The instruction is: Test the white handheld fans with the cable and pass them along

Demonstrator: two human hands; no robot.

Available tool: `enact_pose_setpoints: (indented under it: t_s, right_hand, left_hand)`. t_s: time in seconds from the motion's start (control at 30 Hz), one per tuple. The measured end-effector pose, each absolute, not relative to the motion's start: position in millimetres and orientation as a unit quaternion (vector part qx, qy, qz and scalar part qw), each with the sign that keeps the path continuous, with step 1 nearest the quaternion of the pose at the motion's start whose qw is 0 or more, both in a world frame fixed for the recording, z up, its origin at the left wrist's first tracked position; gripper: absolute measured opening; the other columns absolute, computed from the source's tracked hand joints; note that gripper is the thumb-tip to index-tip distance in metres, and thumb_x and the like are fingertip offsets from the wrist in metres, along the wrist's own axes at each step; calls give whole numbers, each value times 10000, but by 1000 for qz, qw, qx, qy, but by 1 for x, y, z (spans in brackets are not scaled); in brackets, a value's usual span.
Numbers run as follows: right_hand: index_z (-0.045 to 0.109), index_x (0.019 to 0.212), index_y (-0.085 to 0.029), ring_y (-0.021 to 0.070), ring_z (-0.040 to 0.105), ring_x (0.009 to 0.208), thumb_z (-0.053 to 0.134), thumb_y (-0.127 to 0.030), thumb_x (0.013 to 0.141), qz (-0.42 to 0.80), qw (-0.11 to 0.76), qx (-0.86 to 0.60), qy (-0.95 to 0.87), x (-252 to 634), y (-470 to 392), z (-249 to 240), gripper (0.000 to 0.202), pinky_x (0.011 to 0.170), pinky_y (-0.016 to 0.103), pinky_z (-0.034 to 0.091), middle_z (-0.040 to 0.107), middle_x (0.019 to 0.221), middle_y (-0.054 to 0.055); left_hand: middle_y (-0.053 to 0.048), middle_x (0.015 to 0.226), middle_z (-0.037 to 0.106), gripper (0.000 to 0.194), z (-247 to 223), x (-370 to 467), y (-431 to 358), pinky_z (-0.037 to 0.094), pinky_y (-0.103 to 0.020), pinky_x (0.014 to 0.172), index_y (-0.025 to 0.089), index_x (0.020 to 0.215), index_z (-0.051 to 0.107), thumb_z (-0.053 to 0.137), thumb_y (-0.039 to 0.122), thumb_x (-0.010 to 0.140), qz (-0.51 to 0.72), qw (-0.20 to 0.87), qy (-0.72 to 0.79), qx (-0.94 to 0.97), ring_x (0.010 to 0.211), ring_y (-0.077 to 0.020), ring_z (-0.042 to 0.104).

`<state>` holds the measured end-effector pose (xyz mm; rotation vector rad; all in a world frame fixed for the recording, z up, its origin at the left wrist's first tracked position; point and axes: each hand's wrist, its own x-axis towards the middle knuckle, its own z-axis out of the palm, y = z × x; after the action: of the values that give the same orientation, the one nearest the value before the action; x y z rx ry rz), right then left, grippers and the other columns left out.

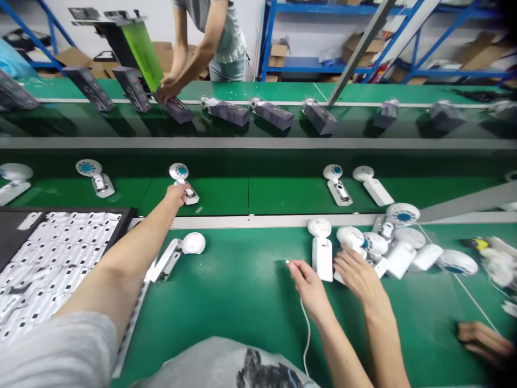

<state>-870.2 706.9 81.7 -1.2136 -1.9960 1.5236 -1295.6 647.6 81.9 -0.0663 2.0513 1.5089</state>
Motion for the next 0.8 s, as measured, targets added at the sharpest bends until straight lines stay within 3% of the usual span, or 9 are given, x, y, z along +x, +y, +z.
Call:
enact_pose_setpoints:
  t_s: [0.1,0.3,0.47,0.6,0.8]
  right_hand:
    - [562,701,-224,167,469,585,464,-386,778,549,176,-439,-689,-906,664,90,205,554,295,398,484,575,2]
    - [541,798,-194,107,398,581,440,-395,830,577,181,-396,-691,-923,630,108,227,547,224,335,444,630,-30]
    - [530,777,-191,97,368,552,446,-385,832,579,192,-390,-689,-914,612,126,219,525,216,310,430,607,-36]
    - [509,741,-185,87,338,507,441,-386,832,577,196,-402,-684,-909,599,130,231,484,212,285,420,574,-42]
    - [484,716,-185,75,344,502,450,-356,831,569,211,-395,-690,-909,588,138,209,489,203,288,425,564,-51]
  left_hand:
    - [-24,659,511,85,92,-1255,642,471,-276,617,118,746,478,447,56,696,588,417,692,23,592,-125,530]
    - [-73,780,622,202,115,-1153,618,494,-292,648,110,895,577,470,168,734,614,650,442,73,696,-179,605]
    - [-61,719,634,413,119,-1097,602,465,-238,488,143,891,581,591,504,692,580,609,524,130,555,-154,592]
    - [-52,563,595,536,121,-1075,588,381,-215,372,118,781,583,519,637,664,554,591,566,154,413,-129,523]
    - [-31,490,537,573,127,-1059,570,366,-219,372,116,688,561,460,680,669,531,623,541,192,395,-120,481]
